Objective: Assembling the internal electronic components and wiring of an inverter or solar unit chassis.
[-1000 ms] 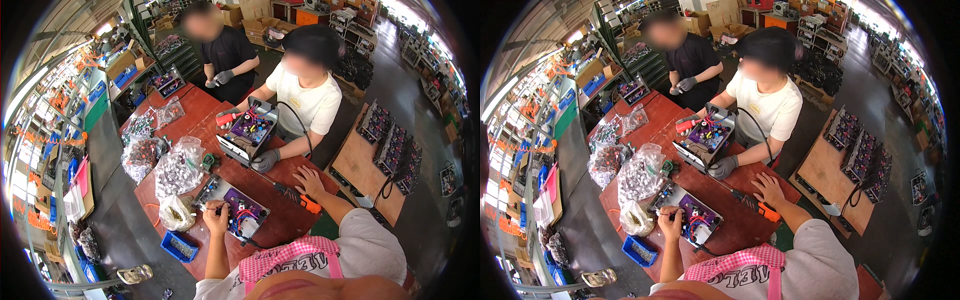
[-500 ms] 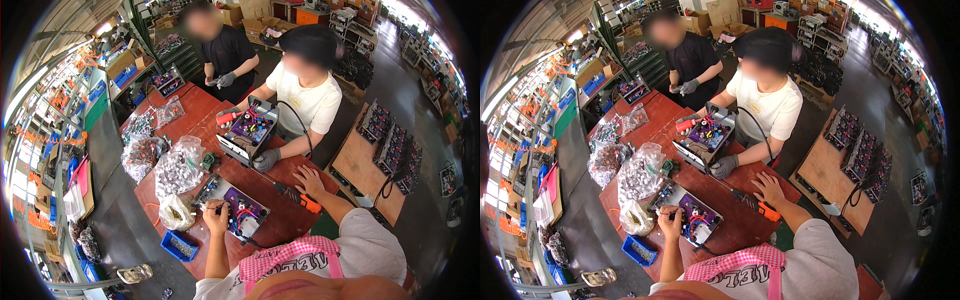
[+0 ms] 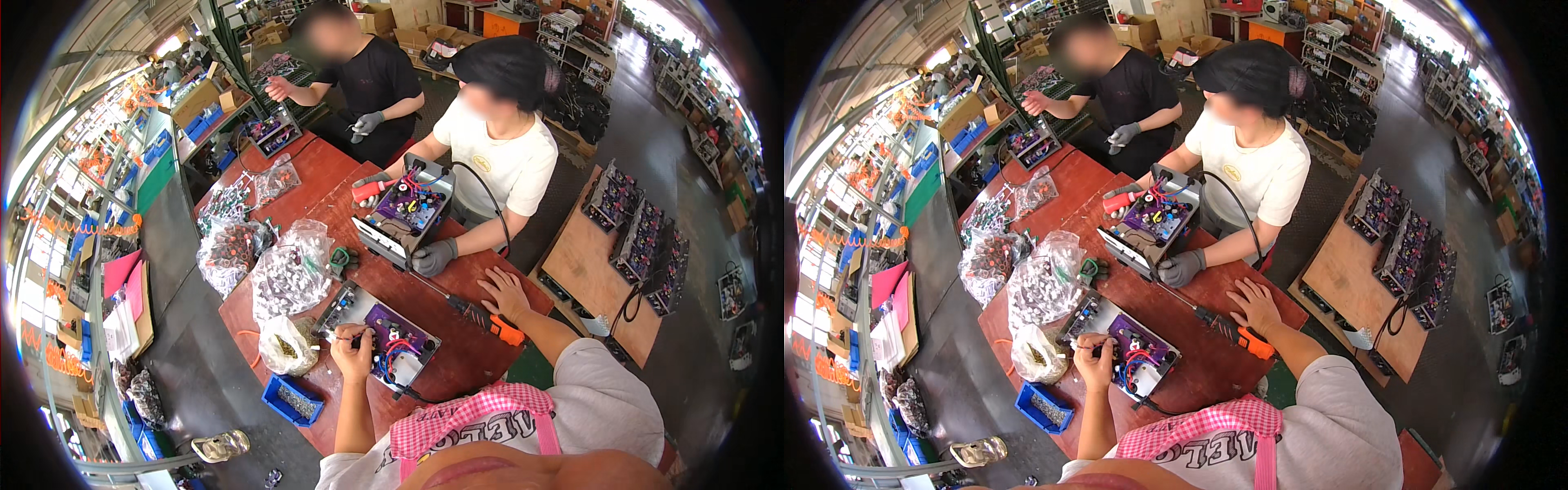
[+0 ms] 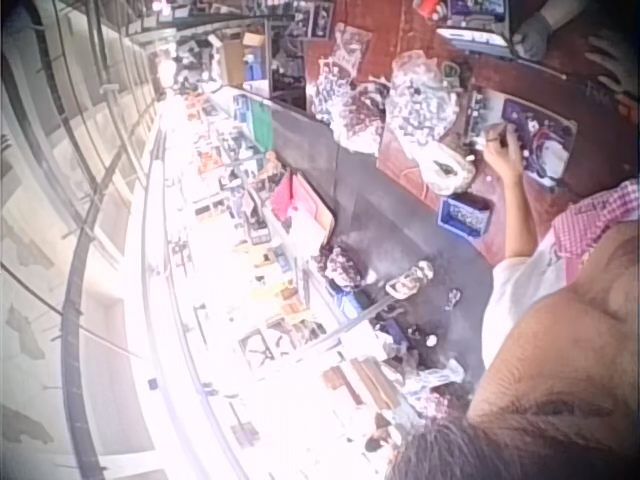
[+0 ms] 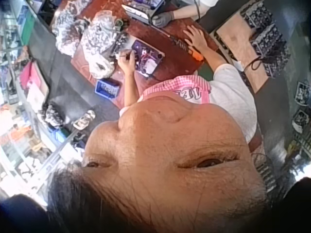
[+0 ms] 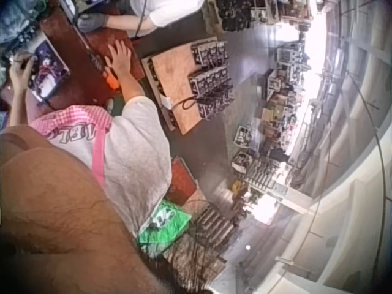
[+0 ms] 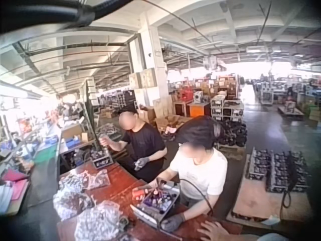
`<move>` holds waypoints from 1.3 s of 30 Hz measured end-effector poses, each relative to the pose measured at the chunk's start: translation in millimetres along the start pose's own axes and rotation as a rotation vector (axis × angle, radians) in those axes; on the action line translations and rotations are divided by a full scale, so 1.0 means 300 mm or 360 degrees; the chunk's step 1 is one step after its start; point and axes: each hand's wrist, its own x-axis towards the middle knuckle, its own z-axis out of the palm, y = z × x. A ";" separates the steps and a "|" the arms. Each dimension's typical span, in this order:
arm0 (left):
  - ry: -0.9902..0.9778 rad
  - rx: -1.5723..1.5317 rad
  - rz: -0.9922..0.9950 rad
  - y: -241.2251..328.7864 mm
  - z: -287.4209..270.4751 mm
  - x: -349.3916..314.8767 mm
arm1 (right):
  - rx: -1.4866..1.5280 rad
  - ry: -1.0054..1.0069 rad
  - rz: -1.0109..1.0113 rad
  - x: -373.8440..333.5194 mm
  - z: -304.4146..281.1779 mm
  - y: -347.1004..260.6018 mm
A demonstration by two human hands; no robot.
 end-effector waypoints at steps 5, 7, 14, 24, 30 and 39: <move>0.0003 0.0010 0.0010 -0.004 0.001 -0.001 | 0.0011 0.0014 -0.0002 -0.001 0.000 0.000; 0.0006 0.0013 0.0010 -0.001 0.000 0.000 | 0.0016 0.0034 -0.0019 -0.001 0.004 0.004; 0.0019 0.0001 0.0039 -0.004 0.001 0.001 | 0.0036 0.0032 -0.0015 0.000 -0.004 -0.001; 0.0027 0.0004 0.0059 -0.010 0.002 0.001 | 0.0007 0.0019 -0.0017 0.002 -0.012 -0.007; 0.0013 -0.0002 0.0032 -0.002 0.003 0.001 | 0.0002 0.0005 -0.0003 -0.002 -0.004 -0.003; 0.0013 0.0020 0.0075 -0.002 -0.001 0.003 | 0.0005 0.0000 -0.0002 0.001 -0.013 -0.007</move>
